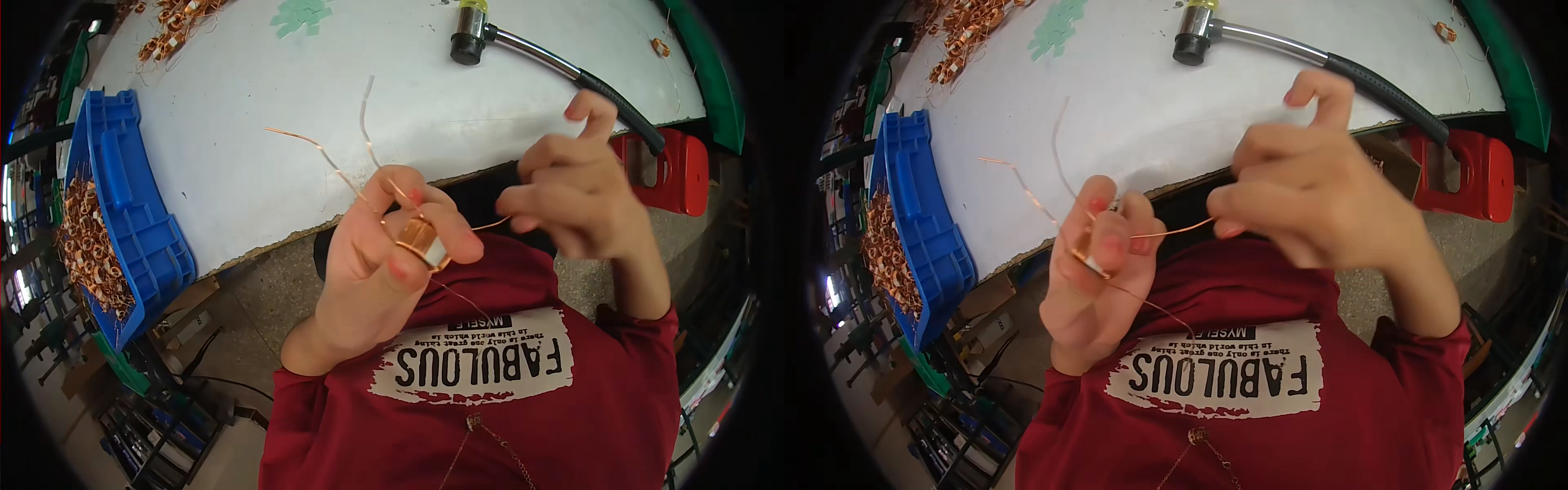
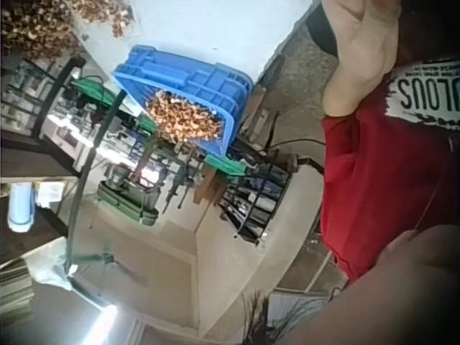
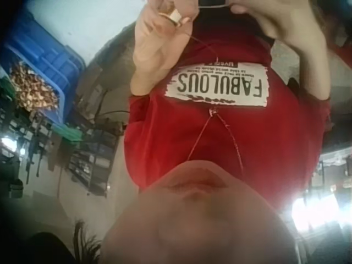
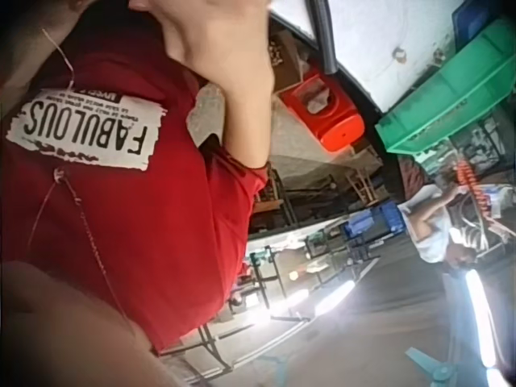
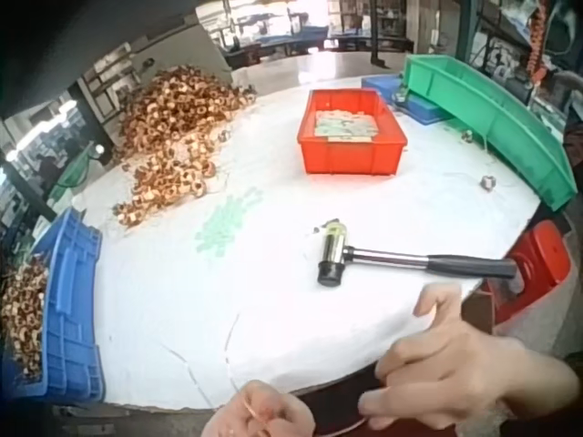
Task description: Assembling small copper induction coils by threading wires and using a hammer to secure components.
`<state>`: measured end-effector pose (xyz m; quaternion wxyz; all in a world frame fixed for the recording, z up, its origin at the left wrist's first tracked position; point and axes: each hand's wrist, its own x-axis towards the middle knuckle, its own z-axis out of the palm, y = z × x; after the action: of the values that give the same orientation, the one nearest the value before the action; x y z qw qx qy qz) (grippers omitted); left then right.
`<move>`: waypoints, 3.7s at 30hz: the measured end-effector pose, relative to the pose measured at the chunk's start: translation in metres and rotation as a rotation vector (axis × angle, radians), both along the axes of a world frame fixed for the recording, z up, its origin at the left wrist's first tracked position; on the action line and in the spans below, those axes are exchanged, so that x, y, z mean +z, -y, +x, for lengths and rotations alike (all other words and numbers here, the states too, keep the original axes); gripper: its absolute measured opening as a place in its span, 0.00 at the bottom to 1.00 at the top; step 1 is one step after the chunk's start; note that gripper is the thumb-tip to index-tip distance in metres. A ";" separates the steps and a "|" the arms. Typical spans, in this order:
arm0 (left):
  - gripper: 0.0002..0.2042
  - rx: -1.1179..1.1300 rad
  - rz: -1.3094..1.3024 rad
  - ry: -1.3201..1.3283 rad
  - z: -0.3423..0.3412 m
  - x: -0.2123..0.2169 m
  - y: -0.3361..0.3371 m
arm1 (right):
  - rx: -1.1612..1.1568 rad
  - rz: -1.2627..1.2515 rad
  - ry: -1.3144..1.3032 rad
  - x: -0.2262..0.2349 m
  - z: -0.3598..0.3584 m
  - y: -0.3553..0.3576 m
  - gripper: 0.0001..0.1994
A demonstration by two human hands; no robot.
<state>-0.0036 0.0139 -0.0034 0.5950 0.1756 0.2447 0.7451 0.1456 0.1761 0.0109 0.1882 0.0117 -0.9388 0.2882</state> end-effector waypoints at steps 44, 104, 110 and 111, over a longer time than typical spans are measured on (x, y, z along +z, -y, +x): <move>0.06 0.013 -0.381 -0.801 -0.013 0.007 0.034 | -0.440 -0.651 -0.321 0.055 -0.097 -0.095 0.07; 0.13 -0.007 -0.419 -0.373 -0.014 0.005 0.022 | -0.260 -0.043 -0.046 0.006 -0.057 0.062 0.12; 0.12 0.040 -0.406 -0.498 -0.011 0.002 0.024 | -0.227 0.064 -0.100 0.001 -0.060 0.065 0.12; 0.11 0.054 -0.398 -0.522 -0.011 0.002 0.024 | -0.213 0.069 -0.112 0.000 -0.060 0.065 0.12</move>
<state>-0.0145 -0.0104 -0.0016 0.5149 0.2344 0.5344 0.6280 0.0858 0.1115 0.0108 0.2696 -0.0654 -0.9321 0.2328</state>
